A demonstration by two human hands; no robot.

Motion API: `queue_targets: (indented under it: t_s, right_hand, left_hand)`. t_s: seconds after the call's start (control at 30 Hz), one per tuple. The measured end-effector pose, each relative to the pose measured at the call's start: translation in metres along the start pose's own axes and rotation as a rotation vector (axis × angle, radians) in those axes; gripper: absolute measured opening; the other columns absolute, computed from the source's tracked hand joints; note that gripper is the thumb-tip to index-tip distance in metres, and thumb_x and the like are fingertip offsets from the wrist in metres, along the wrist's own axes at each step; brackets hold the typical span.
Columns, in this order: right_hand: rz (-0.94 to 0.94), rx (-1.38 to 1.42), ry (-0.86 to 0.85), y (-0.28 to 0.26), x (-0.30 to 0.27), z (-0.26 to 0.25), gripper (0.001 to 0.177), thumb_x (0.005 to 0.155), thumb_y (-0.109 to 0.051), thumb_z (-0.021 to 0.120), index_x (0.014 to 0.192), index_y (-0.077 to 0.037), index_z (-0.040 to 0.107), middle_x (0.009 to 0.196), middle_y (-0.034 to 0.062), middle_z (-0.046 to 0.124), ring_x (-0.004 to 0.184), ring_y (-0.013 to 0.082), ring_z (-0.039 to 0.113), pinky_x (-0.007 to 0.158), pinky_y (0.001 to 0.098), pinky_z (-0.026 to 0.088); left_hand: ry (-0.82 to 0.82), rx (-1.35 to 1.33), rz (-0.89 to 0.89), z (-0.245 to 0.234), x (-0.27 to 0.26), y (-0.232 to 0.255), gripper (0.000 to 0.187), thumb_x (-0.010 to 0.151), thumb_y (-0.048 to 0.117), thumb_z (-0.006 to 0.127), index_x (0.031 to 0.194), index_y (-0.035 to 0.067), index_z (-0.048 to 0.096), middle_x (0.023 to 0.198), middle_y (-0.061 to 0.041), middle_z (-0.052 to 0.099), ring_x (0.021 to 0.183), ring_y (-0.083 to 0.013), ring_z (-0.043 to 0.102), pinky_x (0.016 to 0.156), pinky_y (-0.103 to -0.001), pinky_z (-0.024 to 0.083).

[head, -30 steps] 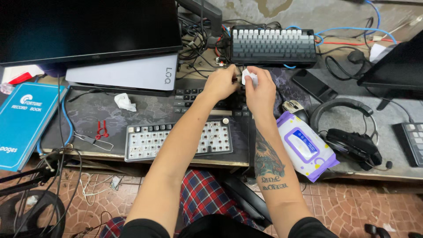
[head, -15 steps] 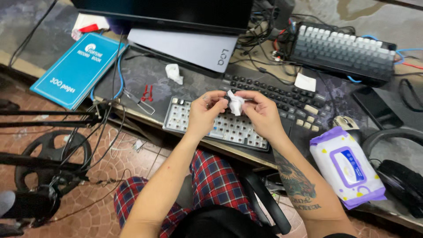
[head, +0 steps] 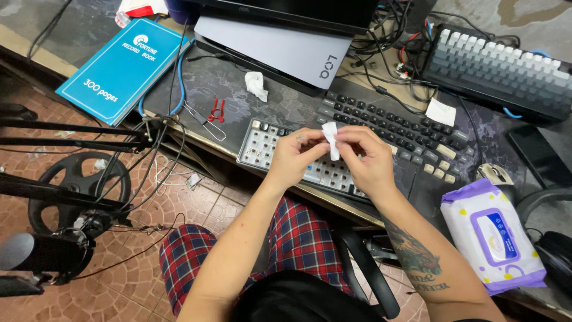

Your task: The person sits cross-legged and cleans individual keyboard keycaps using a white wipe. They pick up keycaps from a tray, wipe them thoroughly, and place them back into the tray.

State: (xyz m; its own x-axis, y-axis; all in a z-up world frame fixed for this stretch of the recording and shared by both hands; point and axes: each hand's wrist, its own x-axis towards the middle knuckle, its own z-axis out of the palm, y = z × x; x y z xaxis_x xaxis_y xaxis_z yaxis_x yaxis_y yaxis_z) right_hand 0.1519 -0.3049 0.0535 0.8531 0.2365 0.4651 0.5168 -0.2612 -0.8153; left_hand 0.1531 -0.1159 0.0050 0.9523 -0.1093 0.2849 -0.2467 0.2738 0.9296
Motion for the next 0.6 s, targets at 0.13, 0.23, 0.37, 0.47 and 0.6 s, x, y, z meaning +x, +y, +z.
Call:
queue_targets:
  t_s: [0.13, 0.23, 0.37, 0.47, 0.6]
  right_hand:
    - [-0.075, -0.096, -0.059, -0.005, 0.002, 0.000, 0.024, 0.093, 0.000, 0.072, 0.116, -0.002, 0.073, 0.121, 0.0120, 0.072, 0.102, 0.0163, 0.072, 0.086, 0.0270, 0.058]
    - [-0.113, -0.149, -0.067, -0.007, 0.003, 0.000, 0.029, 0.089, 0.001, 0.074, 0.118, -0.003, 0.074, 0.118, 0.0124, 0.072, 0.102, 0.0185, 0.071, 0.087, 0.0283, 0.057]
    - [-0.146, -0.207, 0.001, -0.002, 0.000, -0.002, 0.024, 0.089, 0.001, 0.076, 0.112, -0.004, 0.076, 0.111, 0.0110, 0.073, 0.103, 0.0208, 0.073, 0.090, 0.0301, 0.057]
    - [-0.123, -0.163, 0.026, 0.003, -0.001, -0.003, 0.019, 0.089, 0.002, 0.077, 0.107, -0.003, 0.076, 0.108, 0.0107, 0.073, 0.100, 0.0198, 0.073, 0.089, 0.0300, 0.058]
    - [-0.001, -0.002, 0.030, 0.009, -0.002, -0.005, 0.011, 0.092, 0.002, 0.075, 0.102, -0.001, 0.073, 0.107, 0.0091, 0.071, 0.097, 0.0145, 0.071, 0.084, 0.0269, 0.059]
  left_hand:
    - [0.046, -0.153, -0.103, -0.002, 0.003, -0.006, 0.020, 0.096, 0.005, 0.072, 0.114, -0.003, 0.073, 0.097, -0.005, 0.075, 0.085, -0.0096, 0.069, 0.077, -0.024, 0.057]
    - [0.013, -0.102, -0.054, -0.005, 0.004, -0.009, 0.018, 0.099, 0.006, 0.071, 0.112, -0.005, 0.074, 0.098, -0.006, 0.074, 0.085, -0.0099, 0.068, 0.076, -0.023, 0.055]
    - [-0.059, 0.035, 0.028, -0.005, 0.001, -0.003, 0.019, 0.101, 0.008, 0.068, 0.114, -0.004, 0.074, 0.102, -0.006, 0.072, 0.089, -0.0091, 0.068, 0.079, -0.023, 0.055]
    - [-0.077, 0.097, 0.093, -0.005, 0.001, 0.002, 0.020, 0.103, 0.008, 0.066, 0.118, -0.004, 0.074, 0.106, -0.007, 0.073, 0.094, -0.0097, 0.068, 0.082, -0.023, 0.054]
    - [-0.105, 0.008, 0.047, -0.003, 0.000, 0.004, 0.026, 0.103, 0.007, 0.064, 0.126, -0.003, 0.069, 0.112, -0.006, 0.070, 0.095, -0.0106, 0.068, 0.084, -0.023, 0.056]
